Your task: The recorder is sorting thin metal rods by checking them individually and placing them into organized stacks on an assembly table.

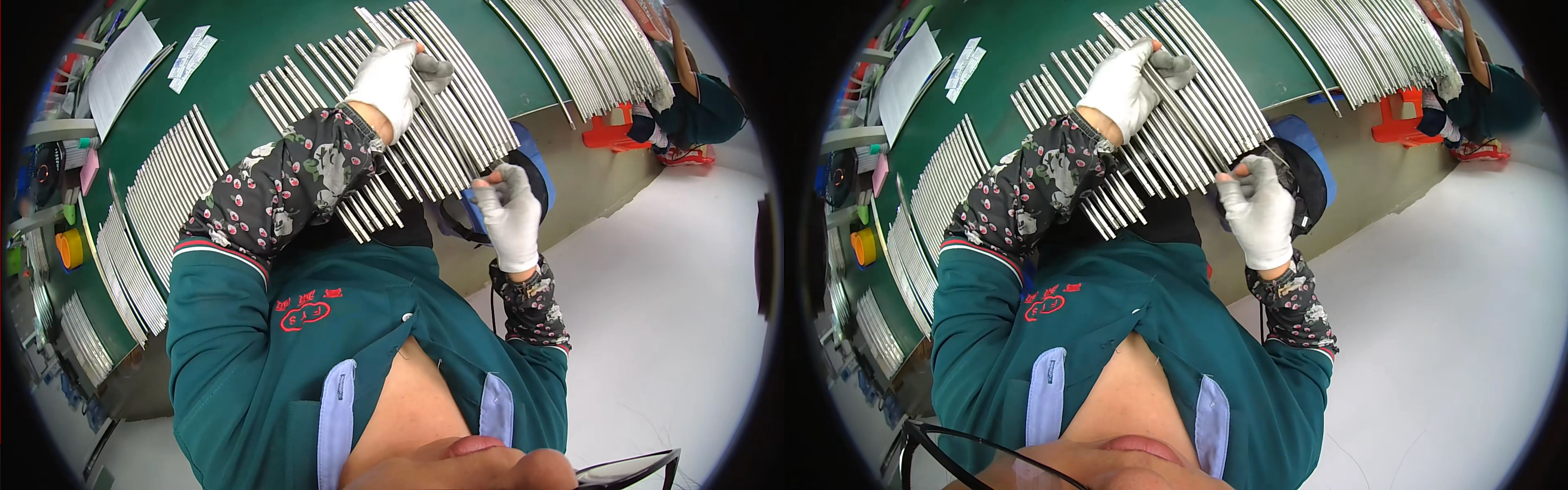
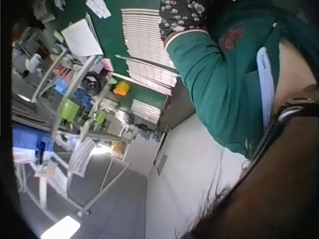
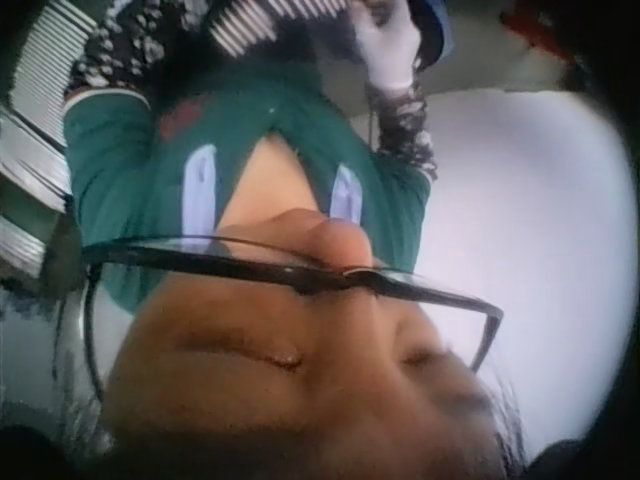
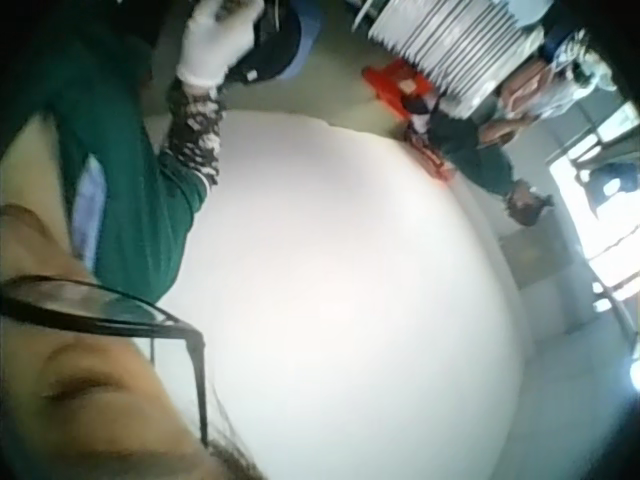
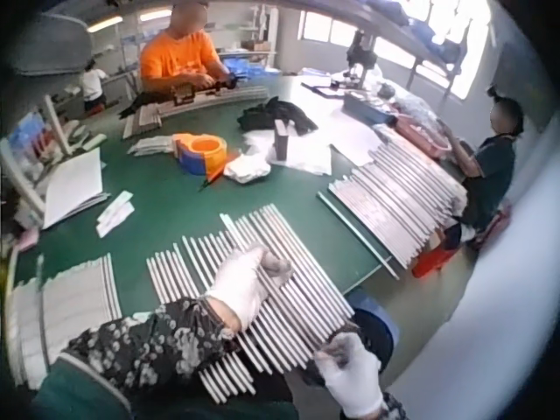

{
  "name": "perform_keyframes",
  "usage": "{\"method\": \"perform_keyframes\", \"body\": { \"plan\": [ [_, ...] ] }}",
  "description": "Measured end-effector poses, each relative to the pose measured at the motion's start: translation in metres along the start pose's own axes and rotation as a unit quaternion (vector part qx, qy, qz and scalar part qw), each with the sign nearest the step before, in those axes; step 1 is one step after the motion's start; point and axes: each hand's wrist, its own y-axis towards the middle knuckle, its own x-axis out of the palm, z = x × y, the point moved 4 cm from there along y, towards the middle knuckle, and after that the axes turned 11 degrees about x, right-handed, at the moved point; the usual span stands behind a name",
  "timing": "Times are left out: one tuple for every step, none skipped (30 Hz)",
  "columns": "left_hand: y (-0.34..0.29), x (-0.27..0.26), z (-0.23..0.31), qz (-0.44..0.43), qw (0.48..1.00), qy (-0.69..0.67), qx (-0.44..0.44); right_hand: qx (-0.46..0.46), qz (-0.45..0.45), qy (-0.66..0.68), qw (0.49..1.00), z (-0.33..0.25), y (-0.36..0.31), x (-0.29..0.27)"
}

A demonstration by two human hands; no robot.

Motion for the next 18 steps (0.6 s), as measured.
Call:
{"method": "perform_keyframes", "body": {
  "plan": [
    [0.002, -0.002, -0.002, 0.011, 0.999, 0.031, 0.018, 0.019, -0.044, 0.070, 0.996, 0.007, -0.001, 0.007],
    [0.001, -0.001, 0.002, 0.022, 0.997, 0.062, 0.038, 0.057, -0.065, 0.123, 0.989, 0.009, -0.002, 0.012],
    [0.001, -0.002, 0.005, -0.004, 0.995, 0.088, 0.041, 0.084, -0.083, 0.140, 0.983, 0.009, -0.002, 0.013],
    [0.002, -0.004, 0.012, -0.004, 0.995, 0.088, 0.042, 0.110, -0.102, 0.157, 0.976, 0.010, -0.002, 0.014],
    [0.003, -0.001, 0.019, -0.040, 0.988, 0.145, 0.040, 0.110, -0.103, 0.157, 0.976, 0.010, -0.001, 0.013],
    [0.004, 0.002, 0.026, -0.076, 0.976, 0.202, 0.037, 0.116, -0.108, 0.176, 0.972, 0.012, 0.000, 0.012],
    [0.003, 0.002, 0.033, -0.051, 0.972, 0.222, 0.053, 0.122, -0.112, 0.195, 0.967, 0.013, 0.001, 0.012],
    [0.002, 0.001, 0.039, -0.091, 0.963, 0.242, 0.071, 0.122, -0.112, 0.195, 0.967, 0.015, 0.002, 0.012],
    [0.001, -0.003, 0.044, -0.041, 0.927, 0.352, 0.122, 0.120, -0.114, 0.204, 0.965, 0.017, 0.003, 0.012],
    [-0.002, -0.005, 0.049, 0.010, 0.873, 0.456, 0.171, 0.117, -0.115, 0.213, 0.963, 0.019, 0.003, 0.011],
    [-0.003, -0.008, 0.055, -0.016, 0.805, 0.554, 0.211, 0.117, -0.116, 0.214, 0.963, 0.018, 0.003, 0.011],
    [-0.003, -0.013, 0.058, -0.015, 0.805, 0.554, 0.211, 0.111, -0.112, 0.220, 0.963, 0.016, 0.003, 0.011],
    [-0.007, -0.003, 0.058, -0.148, 0.668, 0.665, 0.300, 0.105, -0.108, 0.227, 0.962, 0.015, 0.003, 0.011],
    [-0.015, 0.005, 0.052, -0.272, 0.492, 0.738, 0.373, 0.105, -0.109, 0.227, 0.962, 0.013, 0.004, 0.011],
    [-0.025, 0.010, 0.045, -0.334, 0.401, 0.744, 0.417, 0.121, -0.114, 0.232, 0.958, 0.013, 0.004, 0.011],
    [-0.032, 0.008, 0.035, -0.373, 0.302, 0.772, 0.416, 0.137, -0.119, 0.236, 0.955, 0.014, 0.004, 0.011],
    [-0.031, 0.003, 0.028, -0.405, 0.277, 0.783, 0.383, 0.135, -0.120, 0.235, 0.955, 0.013, 0.003, 0.009],
    [-0.031, -0.002, 0.021, -0.435, 0.251, 0.792, 0.348, 0.136, -0.120, 0.232, 0.956, 0.012, 0.002, 0.007]
  ]
}}
